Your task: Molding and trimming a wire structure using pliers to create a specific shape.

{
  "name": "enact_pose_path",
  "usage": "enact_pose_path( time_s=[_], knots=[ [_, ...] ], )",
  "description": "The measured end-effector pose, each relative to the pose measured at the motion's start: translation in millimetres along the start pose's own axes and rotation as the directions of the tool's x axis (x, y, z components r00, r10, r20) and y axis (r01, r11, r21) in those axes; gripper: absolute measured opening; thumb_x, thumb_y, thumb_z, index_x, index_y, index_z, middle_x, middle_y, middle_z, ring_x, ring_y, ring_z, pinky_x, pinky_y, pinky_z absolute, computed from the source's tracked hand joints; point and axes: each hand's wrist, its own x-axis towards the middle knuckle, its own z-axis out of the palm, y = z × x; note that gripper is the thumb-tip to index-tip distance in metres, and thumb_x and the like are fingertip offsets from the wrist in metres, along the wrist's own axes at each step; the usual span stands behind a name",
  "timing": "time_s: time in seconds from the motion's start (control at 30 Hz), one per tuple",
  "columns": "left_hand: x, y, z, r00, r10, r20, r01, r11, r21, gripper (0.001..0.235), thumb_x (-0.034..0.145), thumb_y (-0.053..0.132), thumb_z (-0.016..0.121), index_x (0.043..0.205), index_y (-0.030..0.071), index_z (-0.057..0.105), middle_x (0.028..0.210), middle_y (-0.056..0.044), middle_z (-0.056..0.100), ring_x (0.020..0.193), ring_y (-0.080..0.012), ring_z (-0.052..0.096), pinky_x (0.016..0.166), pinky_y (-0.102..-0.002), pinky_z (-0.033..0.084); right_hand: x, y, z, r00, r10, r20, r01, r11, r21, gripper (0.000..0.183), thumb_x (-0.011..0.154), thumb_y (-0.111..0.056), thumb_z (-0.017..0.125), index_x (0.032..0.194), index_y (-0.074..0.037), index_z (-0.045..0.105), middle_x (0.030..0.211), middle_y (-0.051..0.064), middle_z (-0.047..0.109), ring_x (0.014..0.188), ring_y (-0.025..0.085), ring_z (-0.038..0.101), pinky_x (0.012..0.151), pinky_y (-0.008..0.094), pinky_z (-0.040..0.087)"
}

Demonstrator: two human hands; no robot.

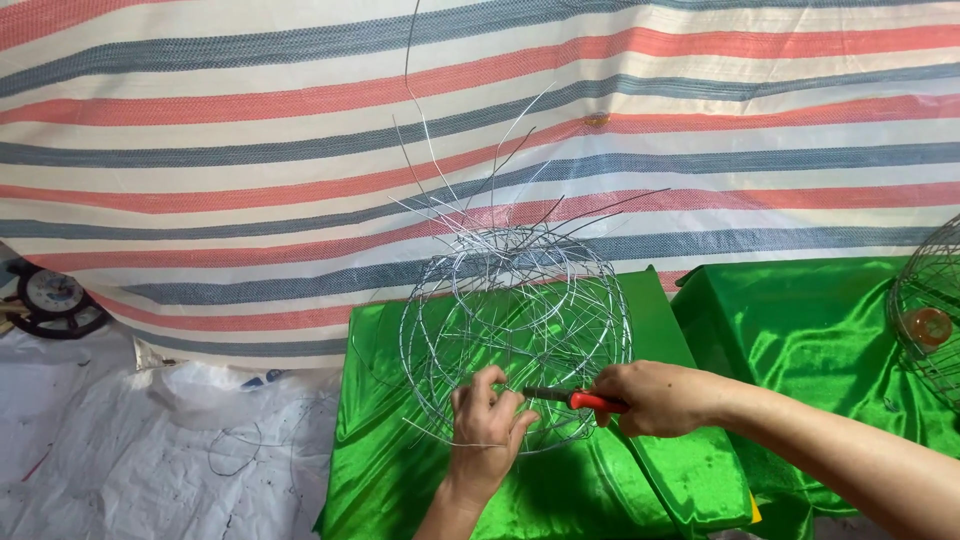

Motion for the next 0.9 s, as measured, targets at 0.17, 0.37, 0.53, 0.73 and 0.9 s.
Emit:
enact_pose_path(
  time_s=[0.17,0.37,0.53,0.73,0.9],
  knots=[
    [-1,1,-2,0.999,-0.037,0.015,0.037,0.999,-0.016,0.035,0.075,0.028,0.092,0.097,0.008,0.074,0.125,-0.009,0.053,0.101,-0.0209,0.053,0.083,-0.029,0.048,3,-6,-3,0.999,0.039,0.026,-0.037,0.998,-0.048,0.012,0.093,-0.026,0.062,0.084,-0.018,0.062,0.071,-0.004,0.058,0.060,0.012,0.049,0.057,0.032,0.036],
    [-1,-2,-1,0.998,-0.058,0.019,0.057,0.998,0.008,0.033,0.073,0.029,0.092,0.094,0.010,0.075,0.126,-0.009,0.055,0.100,-0.0198,0.055,0.087,-0.033,0.044,-5,-15,-7,0.998,0.047,0.042,-0.051,0.993,0.109,0.009,0.086,-0.020,0.059,0.080,-0.014,0.059,0.068,-0.002,0.052,0.059,0.013,0.043,0.056,0.033,0.031],
    [1,0,-5,0.999,-0.043,0.021,0.044,0.998,-0.043,0.026,0.077,0.027,0.090,0.089,0.011,0.074,0.126,-0.006,0.052,0.095,-0.0165,0.052,0.086,-0.032,0.040,-2,-6,2,0.993,-0.019,0.115,-0.035,0.891,0.453,0.005,0.087,-0.009,0.057,0.082,-0.008,0.057,0.067,0.002,0.052,0.056,0.015,0.050,0.051,0.028,0.041],
    [1,5,-11,1.000,-0.018,0.019,0.019,0.998,-0.067,0.024,0.082,0.024,0.088,0.081,0.011,0.067,0.119,-0.005,0.054,0.088,-0.0153,0.055,0.086,-0.036,0.042,9,7,21,0.983,-0.067,0.172,-0.104,0.570,0.815,0.026,0.080,0.000,0.058,0.094,0.018,0.070,0.065,0.024,0.064,0.041,0.023,0.056,0.036,0.030,0.044],
    [-3,5,-9,0.998,0.043,-0.036,-0.043,0.999,-0.005,0.029,0.083,0.022,0.090,0.077,0.013,0.063,0.118,-0.005,0.057,0.091,-0.0189,0.055,0.076,-0.033,0.047,17,24,40,0.964,-0.151,0.220,-0.190,0.192,0.963,0.007,0.075,0.012,0.053,0.081,0.013,0.049,0.110,0.043,0.071,0.052,0.037,0.063,0.036,0.040,0.050]
  ],
)
